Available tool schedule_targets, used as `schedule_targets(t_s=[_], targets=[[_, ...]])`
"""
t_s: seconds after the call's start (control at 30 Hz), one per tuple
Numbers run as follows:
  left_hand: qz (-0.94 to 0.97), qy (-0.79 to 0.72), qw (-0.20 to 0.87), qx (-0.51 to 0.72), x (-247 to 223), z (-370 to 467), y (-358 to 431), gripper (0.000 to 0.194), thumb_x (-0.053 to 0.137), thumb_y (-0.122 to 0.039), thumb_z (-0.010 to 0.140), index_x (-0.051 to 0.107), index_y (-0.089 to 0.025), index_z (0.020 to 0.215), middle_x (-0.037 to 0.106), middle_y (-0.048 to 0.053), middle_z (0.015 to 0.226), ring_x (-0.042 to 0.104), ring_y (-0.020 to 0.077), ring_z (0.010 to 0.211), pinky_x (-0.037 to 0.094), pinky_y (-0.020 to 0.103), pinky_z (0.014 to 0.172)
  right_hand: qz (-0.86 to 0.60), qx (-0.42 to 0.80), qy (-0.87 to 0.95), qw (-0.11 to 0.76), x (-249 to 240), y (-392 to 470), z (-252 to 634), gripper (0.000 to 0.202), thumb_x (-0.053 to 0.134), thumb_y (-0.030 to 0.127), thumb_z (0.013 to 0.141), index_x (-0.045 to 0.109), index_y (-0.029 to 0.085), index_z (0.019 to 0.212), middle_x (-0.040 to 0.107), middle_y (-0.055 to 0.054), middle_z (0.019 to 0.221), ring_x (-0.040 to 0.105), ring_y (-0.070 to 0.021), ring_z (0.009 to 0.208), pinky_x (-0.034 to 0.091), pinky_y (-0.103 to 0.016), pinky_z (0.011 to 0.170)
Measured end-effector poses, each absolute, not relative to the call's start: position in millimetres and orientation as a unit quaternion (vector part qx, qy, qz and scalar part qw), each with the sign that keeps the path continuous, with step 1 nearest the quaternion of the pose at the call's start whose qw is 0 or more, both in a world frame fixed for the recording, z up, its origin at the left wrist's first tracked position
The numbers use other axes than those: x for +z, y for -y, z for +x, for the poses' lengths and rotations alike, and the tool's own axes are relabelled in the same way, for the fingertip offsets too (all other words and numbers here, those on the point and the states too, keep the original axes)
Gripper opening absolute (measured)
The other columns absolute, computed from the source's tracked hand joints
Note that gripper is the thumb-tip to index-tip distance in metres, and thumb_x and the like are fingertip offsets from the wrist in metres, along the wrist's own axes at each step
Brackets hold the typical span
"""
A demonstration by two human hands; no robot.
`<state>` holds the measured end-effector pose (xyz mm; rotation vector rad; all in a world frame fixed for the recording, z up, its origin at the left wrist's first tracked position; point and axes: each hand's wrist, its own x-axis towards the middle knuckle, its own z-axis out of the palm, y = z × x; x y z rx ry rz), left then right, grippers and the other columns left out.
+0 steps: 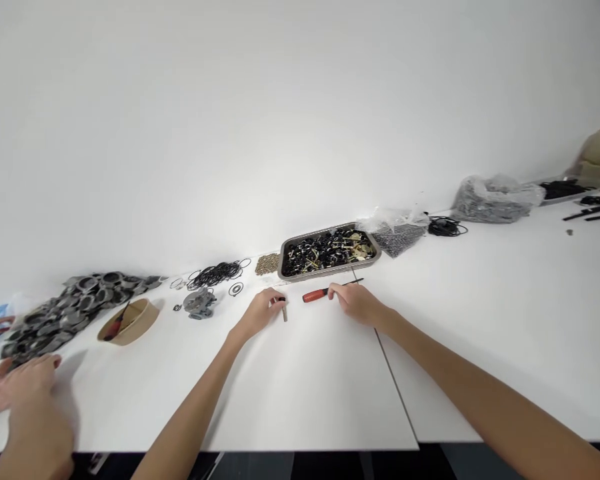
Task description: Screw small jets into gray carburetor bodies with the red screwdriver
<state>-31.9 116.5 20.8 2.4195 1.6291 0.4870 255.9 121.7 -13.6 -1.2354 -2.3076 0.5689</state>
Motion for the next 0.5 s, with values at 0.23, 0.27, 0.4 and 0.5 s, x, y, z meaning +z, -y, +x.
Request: schedule_targets(t_s=[0.23,0.27,0.4,0.5], targets=[[0.786,-0.591,0.073,0.164,27,-58,-109,0.045,0.059,-0.044,0.085,0.060,-0.022,0.123,0.067,0.006,0.102,0.063,0.0205,0.091,0.051,0.033,0.083,-0.444,0.222,0.837,0.231,-19,-125,258,0.032,0.027,0.009,0.087,0.056,0.020,0.097,0.038,0.004,0.053,0.041,-0.0166,0.053,0.027,-0.026,0.059],[0.779,-0.602,0.058,0.164,35,-66,-109,0.044,0.058,-0.044,0.085,0.060,-0.022,0.123,0.067,0.006,0.104,0.063,0.0214,0.094,0.051,0.034,0.085,-0.443,0.222,0.837,0.231,-20,-125,258,0.032,0.027,0.010,0.088,0.056,0.020,0.097,0.039,0.004,0.053,0.042,-0.0167,0.053,0.028,-0.026,0.059],[0.707,-0.686,-0.044,0.167,65,-107,-114,0.040,0.056,-0.035,0.085,0.058,-0.019,0.122,0.061,0.012,0.115,0.054,0.0296,0.114,0.041,0.044,0.102,-0.437,0.223,0.839,0.233,-24,-127,257,0.030,0.028,0.012,0.089,0.056,0.020,0.096,0.045,0.003,0.056,0.046,-0.0173,0.057,0.030,-0.027,0.062],[0.616,-0.762,-0.115,0.164,78,-138,-117,0.053,0.057,-0.037,0.082,0.050,-0.015,0.130,0.052,0.020,0.125,0.042,0.0392,0.126,0.034,0.052,0.106,-0.439,0.223,0.838,0.235,-24,-127,257,0.029,0.029,0.012,0.089,0.057,0.020,0.095,0.047,0.002,0.058,0.047,-0.0175,0.058,0.030,-0.027,0.062]])
